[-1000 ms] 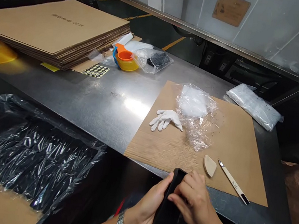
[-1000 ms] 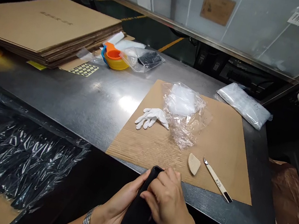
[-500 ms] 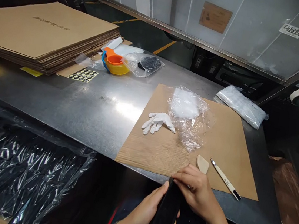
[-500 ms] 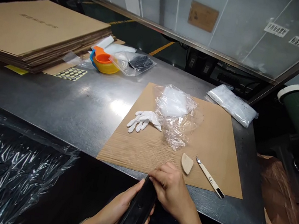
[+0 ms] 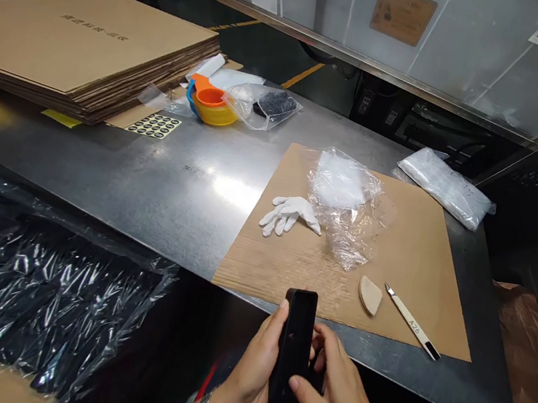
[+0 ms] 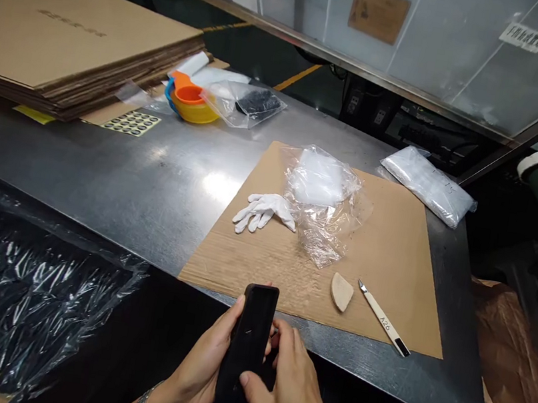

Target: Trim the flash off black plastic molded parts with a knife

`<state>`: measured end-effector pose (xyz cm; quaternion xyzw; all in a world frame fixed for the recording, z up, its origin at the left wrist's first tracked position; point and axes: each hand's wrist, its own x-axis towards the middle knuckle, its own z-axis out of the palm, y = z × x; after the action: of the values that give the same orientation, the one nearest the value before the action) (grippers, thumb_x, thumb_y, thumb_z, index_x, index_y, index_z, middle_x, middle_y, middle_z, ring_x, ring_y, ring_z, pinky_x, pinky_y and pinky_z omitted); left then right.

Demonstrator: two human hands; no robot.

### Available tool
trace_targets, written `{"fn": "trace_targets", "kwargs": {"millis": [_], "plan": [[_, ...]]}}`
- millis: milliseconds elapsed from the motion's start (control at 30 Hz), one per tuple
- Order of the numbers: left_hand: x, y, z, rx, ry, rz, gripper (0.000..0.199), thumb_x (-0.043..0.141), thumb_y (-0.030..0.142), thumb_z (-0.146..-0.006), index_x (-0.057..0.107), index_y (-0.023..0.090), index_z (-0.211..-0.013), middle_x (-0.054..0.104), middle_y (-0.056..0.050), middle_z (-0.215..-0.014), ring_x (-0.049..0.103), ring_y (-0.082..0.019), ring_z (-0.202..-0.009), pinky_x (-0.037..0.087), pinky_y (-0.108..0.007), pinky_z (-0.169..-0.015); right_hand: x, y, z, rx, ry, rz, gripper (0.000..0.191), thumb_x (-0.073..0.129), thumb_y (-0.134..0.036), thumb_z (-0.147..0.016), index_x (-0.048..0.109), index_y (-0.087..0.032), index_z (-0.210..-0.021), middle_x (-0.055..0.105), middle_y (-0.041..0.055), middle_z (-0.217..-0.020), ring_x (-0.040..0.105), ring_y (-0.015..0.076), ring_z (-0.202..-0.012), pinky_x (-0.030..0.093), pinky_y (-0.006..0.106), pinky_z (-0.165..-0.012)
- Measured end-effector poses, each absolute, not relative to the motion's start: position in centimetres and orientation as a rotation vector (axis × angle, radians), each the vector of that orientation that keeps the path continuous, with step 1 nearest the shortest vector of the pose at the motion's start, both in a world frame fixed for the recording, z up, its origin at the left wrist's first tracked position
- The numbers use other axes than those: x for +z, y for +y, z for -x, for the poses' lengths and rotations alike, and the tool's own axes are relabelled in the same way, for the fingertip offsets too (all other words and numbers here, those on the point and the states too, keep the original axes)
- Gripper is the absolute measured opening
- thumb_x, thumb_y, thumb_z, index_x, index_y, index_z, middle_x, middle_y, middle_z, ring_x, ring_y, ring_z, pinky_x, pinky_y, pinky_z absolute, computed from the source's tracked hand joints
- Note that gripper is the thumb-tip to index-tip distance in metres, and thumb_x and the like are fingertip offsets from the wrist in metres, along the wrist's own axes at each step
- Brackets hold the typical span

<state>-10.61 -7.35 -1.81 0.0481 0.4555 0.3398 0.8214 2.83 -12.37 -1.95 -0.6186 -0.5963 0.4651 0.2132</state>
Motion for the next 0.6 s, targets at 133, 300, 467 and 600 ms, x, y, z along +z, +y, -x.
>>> {"fn": "trace_targets", "kwargs": {"millis": [133,300,467,600], "plan": [[-2.0,-7.7,10.6,0.710,0.909,-0.091,0.046,0.048,0.054,-0.084,0.062,0.011,-0.091,0.064,-0.006,-0.066,0.061,-0.016,-0.057,0.049,-0.027,-0.054,-2.3,-11.6,-2.5,1.438,-1.456,1.668,0.041,0.059,-0.021,-0.077,0.046,-0.024,-0.116,0.057,-0.0032,-0.079,0.051,0.0107,-0.065,0.043,0.022,-0.059],[-2.0,-8.4,10.5,0.633,0.922,-0.182,0.043,0.049,0.048,-0.086,0.053,0.018,-0.115,0.066,-0.005,-0.077,0.061,-0.014,-0.058,0.049,-0.025,-0.053,-1.6,-9.4,-3.6,1.356,-1.423,1.723,0.015,0.053,-0.027,-0.082,0.057,-0.018,-0.093,0.055,-0.0038,-0.065,0.051,0.0095,-0.055,0.039,0.021,-0.051],[-2.0,-8.8,10.5,0.504,0.942,-0.196,0.043,0.043,0.053,-0.086,0.057,0.014,-0.100,0.062,-0.003,-0.067,0.056,-0.010,-0.046,0.041,-0.018,-0.041,-1.2,-8.2,-5.0,1.297,-1.494,1.766,0.030,0.048,-0.036,-0.086,0.059,-0.016,-0.066,0.057,-0.0008,-0.058,0.050,0.0093,-0.050,0.036,0.021,-0.048],[-1.9,-8.3,10.9,0.364,0.929,-0.116,0.054,0.036,0.058,-0.086,0.061,0.010,-0.083,0.061,-0.006,-0.058,0.055,-0.011,-0.042,0.043,-0.020,-0.041,-1.2,-7.8,-6.1,1.353,-1.508,1.753,0.043,0.040,-0.043,-0.091,0.057,-0.015,-0.063,0.059,0.0001,-0.054,0.047,0.0074,-0.041,0.035,0.020,-0.043]]}}
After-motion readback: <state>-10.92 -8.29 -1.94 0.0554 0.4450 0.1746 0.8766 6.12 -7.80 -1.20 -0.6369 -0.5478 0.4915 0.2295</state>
